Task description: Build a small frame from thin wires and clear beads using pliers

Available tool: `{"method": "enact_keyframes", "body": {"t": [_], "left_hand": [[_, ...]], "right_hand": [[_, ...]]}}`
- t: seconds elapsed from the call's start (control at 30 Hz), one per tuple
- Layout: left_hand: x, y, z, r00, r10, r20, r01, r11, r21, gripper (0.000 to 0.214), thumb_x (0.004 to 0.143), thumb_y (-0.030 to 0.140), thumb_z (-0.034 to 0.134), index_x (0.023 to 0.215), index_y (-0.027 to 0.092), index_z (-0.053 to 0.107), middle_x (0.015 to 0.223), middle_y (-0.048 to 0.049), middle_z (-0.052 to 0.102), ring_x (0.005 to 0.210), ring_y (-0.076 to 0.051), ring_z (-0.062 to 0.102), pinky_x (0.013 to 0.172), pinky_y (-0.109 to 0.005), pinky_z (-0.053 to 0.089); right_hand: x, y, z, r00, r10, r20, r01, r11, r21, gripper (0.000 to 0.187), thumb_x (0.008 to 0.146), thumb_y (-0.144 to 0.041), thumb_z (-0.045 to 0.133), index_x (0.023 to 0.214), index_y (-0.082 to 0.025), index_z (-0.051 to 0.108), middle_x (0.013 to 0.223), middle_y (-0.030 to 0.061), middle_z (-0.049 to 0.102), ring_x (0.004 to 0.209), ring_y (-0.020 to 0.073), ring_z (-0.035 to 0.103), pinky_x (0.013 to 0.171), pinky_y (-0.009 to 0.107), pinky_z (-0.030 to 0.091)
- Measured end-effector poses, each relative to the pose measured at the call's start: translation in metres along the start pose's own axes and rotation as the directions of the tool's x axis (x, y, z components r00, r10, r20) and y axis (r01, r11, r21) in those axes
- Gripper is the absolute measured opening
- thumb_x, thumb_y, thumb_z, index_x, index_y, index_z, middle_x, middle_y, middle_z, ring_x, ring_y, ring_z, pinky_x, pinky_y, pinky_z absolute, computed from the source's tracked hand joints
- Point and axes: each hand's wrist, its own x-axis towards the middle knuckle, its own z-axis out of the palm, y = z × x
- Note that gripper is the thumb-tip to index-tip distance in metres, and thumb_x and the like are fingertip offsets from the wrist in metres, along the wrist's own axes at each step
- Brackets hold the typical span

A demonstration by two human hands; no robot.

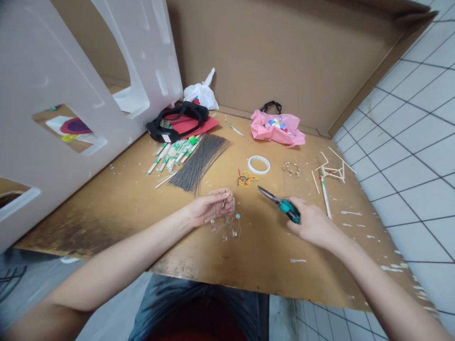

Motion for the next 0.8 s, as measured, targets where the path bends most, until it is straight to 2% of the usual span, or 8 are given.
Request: {"method": "enact_keyframes", "body": {"t": [0.07, 0.13, 0.23, 0.43, 0.67, 0.8], "left_hand": [[0.000, 0.001, -0.001, 1.000, 0.009, -0.016, -0.009, 1.000, 0.010, 0.023, 0.070, 0.028, 0.070, 0.067, 0.012, 0.054, 0.060, -0.0005, 0.052, 0.055, -0.007, 0.049, 0.052, -0.019, 0.035], [0.000, 0.000, -0.001, 1.000, 0.013, -0.024, -0.012, 1.000, 0.027, 0.023, 0.069, 0.028, 0.071, 0.067, 0.012, 0.054, 0.060, -0.0007, 0.054, 0.055, -0.007, 0.049, 0.053, -0.019, 0.036], [0.000, 0.000, 0.000, 1.000, 0.019, -0.009, -0.018, 0.998, 0.061, 0.024, 0.069, 0.029, 0.071, 0.066, 0.011, 0.054, 0.061, -0.0012, 0.055, 0.055, -0.008, 0.049, 0.053, -0.019, 0.035], [-0.001, -0.002, -0.001, 1.000, 0.021, -0.002, -0.021, 0.996, 0.089, 0.024, 0.071, 0.031, 0.070, 0.068, 0.011, 0.056, 0.062, -0.0015, 0.057, 0.056, -0.008, 0.050, 0.052, -0.020, 0.033], [0.000, -0.003, 0.000, 0.999, 0.029, -0.032, -0.027, 0.998, 0.058, 0.024, 0.069, 0.030, 0.071, 0.068, 0.011, 0.055, 0.064, -0.0022, 0.058, 0.058, -0.008, 0.052, 0.053, -0.020, 0.034], [-0.002, 0.001, 0.003, 1.000, 0.007, -0.007, -0.007, 1.000, 0.018, 0.021, 0.065, 0.020, 0.073, 0.074, 0.012, 0.056, 0.068, 0.0003, 0.058, 0.055, -0.005, 0.049, 0.057, -0.020, 0.038]], "right_hand": [[-0.011, -0.008, -0.017, 0.991, -0.135, 0.009, 0.135, 0.991, -0.003, 0.045, 0.072, -0.020, 0.050, 0.117, -0.023, 0.052, 0.109, 0.0052, 0.065, 0.083, 0.0206, 0.064, 0.069, 0.030, 0.045], [-0.018, -0.018, -0.029, 0.983, -0.178, 0.043, 0.179, 0.984, -0.026, 0.047, 0.070, -0.018, 0.051, 0.116, -0.025, 0.053, 0.106, 0.0032, 0.067, 0.077, 0.0196, 0.064, 0.067, 0.030, 0.046], [-0.020, -0.032, -0.036, 0.985, -0.164, 0.058, 0.168, 0.982, -0.089, 0.044, 0.068, -0.017, 0.052, 0.111, -0.027, 0.057, 0.094, 0.0003, 0.070, 0.067, 0.0184, 0.064, 0.059, 0.030, 0.044], [-0.015, -0.046, -0.037, 0.985, -0.158, 0.065, 0.165, 0.978, -0.127, 0.039, 0.067, -0.020, 0.052, 0.103, -0.029, 0.060, 0.084, -0.0024, 0.070, 0.064, 0.0175, 0.063, 0.054, 0.028, 0.042], [-0.014, -0.050, -0.039, 0.989, -0.113, 0.095, 0.124, 0.986, -0.115, 0.039, 0.067, -0.019, 0.051, 0.102, -0.029, 0.063, 0.077, -0.0027, 0.070, 0.059, 0.0153, 0.060, 0.054, 0.026, 0.041], [-0.013, -0.046, -0.038, 0.992, -0.078, 0.098, 0.083, 0.995, -0.049, 0.037, 0.068, -0.019, 0.052, 0.102, -0.028, 0.064, 0.075, -0.0023, 0.068, 0.056, 0.0132, 0.057, 0.053, 0.024, 0.041]]}}
